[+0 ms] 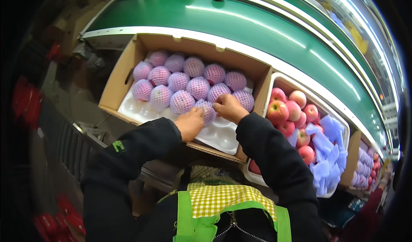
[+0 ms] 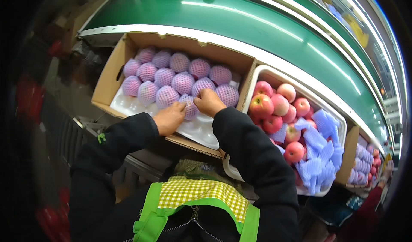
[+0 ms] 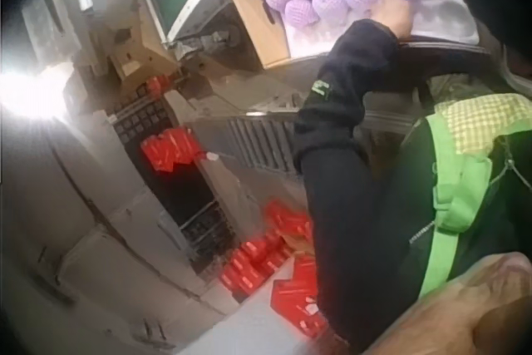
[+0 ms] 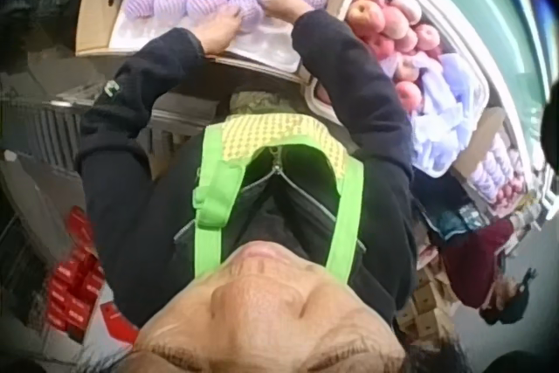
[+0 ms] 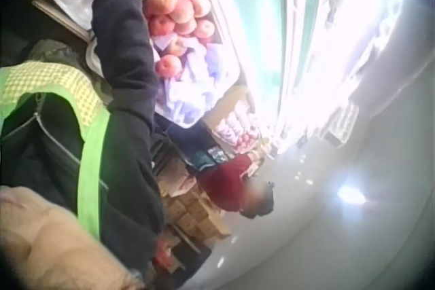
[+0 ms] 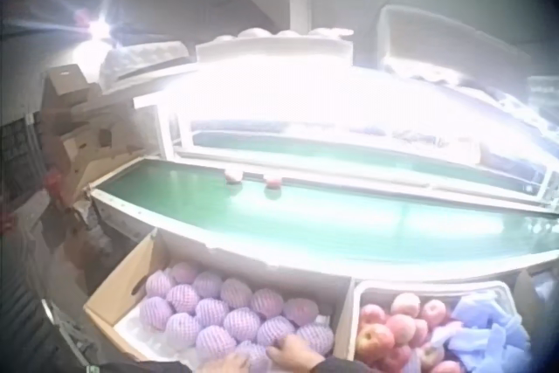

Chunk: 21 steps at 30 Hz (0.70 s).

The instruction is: The person wraps individual apples in foam nets and places them into a cardboard box with a foam insert. They repeatedly pick apples from a bin, wrap them, and arrange them in the box.

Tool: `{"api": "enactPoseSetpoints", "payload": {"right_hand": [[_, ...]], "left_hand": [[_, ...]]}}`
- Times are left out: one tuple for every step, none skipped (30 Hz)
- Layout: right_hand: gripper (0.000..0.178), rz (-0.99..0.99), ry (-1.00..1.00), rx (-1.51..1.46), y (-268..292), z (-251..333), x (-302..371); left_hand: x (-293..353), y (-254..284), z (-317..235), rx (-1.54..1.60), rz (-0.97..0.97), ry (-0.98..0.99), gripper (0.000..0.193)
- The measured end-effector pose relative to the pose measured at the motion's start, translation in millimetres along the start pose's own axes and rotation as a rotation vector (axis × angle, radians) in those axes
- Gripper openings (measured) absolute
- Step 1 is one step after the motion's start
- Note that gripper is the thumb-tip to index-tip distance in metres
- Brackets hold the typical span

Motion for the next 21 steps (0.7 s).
{"api": "enactPoseSetpoints", "payload": {"right_hand": [[0.027, 0.021, 0.058, 0.034, -1.3, 5.7, -2.3], [0.026, 0.042, 0.088, 0.051, -5.6, 12.6, -2.3], [0.025, 0.065, 0.121, 0.068, -8.9, 18.8, -0.7], [0.025, 0.097, 0.138, 0.106, -8.6, 23.6, 1.1], [0.024, 0.124, 0.179, 0.140, -3.9, 38.7, 9.2], [0.023, 0.116, 0.195, 0.075, -5.2, 27.2, 8.6], [0.022, 0.112, 0.169, -0.011, -8.6, 18.9, 8.6], [0.022, 0.123, 0.185, -0.009, -8.0, 19.7, 11.9], [0.023, 0.127, 0.182, 0.003, -3.7, 25.5, 19.1], [0.023, 0.153, 0.176, -0.050, -3.2, 22.1, 22.1], [0.022, 0.174, 0.178, -0.147, -3.5, 25.5, 28.3], [0.022, 0.226, 0.165, -0.149, -1.1, 36.3, 35.5], [0.021, 0.259, 0.102, -0.179, 0.2, 40.0, 41.6], [0.019, 0.298, 0.092, -0.247, 0.4, 47.0, 46.8], [0.018, 0.332, 0.078, -0.316, 1.3, 54.1, 51.8], [0.017, 0.347, 0.071, -0.340, 4.1, 58.3, 59.5], [0.017, 0.364, 0.068, -0.369, 4.9, 63.4, 65.7], [0.019, 0.383, 0.055, -0.404, 5.8, 71.9, 72.9], [0.021, 0.391, 0.043, -0.442, 6.4, 81.6, 79.7], [0.022, 0.373, 0.030, -0.429, 6.2, 91.6, 83.5], [0.024, 0.344, 0.014, -0.419, 3.3, 101.4, 85.9]], "left_hand": [[-1.1, -1.0, 2.1, 0.005, -0.036, 0.010, 0.033], [1.8, -6.6, 6.7, 0.008, -0.070, 0.034, 0.033], [5.2, -10.7, 11.5, 0.013, -0.106, 0.061, 0.032], [4.3, -9.8, 17.3, 0.088, -0.136, 0.072, 0.032], [8.2, -3.6, 22.2, 0.161, -0.178, 0.096, 0.032], [9.8, 7.5, 15.4, 0.145, -0.268, 0.069, 0.033], [18.2, 16.3, 6.5, 0.132, -0.356, 0.045, 0.035], [35.6, 28.4, -9.5, 0.141, -0.504, -0.032, 0.037], [57.8, 40.6, -32.7, 0.139, -0.651, -0.117, 0.039], [77.4, 48.8, -50.7, 0.184, -0.726, -0.194, 0.038], [98.5, 51.0, -63.4, 0.232, -0.803, -0.264, 0.037], [117.5, 44.4, -68.0, 0.282, -0.803, -0.280, 0.034], [135.0, 36.6, -67.5, 0.337, -0.802, -0.308, 0.032], [150.6, 24.8, -59.7, 0.378, -0.765, -0.309, 0.029], [165.4, 12.8, -47.1, 0.418, -0.726, -0.314, 0.027], [176.9, -0.4, -28.8, 0.410, -0.695, -0.285, 0.026], [189.5, -6.1, -8.1, 0.442, -0.691, -0.214, 0.024], [203.4, -10.5, 15.4, 0.509, -0.717, -0.115, 0.022], [216.4, -13.5, 38.6, 0.571, -0.736, -0.024, 0.021], [227.7, -10.8, 59.9, 0.594, -0.769, -0.007, 0.019], [237.7, -7.0, 82.1, 0.617, -0.796, 0.002, 0.018]]}}
Point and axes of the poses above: each hand's wrist, its own x-axis away from the middle knuckle, its own y-axis out of the back of the hand, z = x × y, the point moved 5 cm from there along -x, towards the middle knuckle, and after that the axes turned 11 degrees about x, right-handed, at the moved point
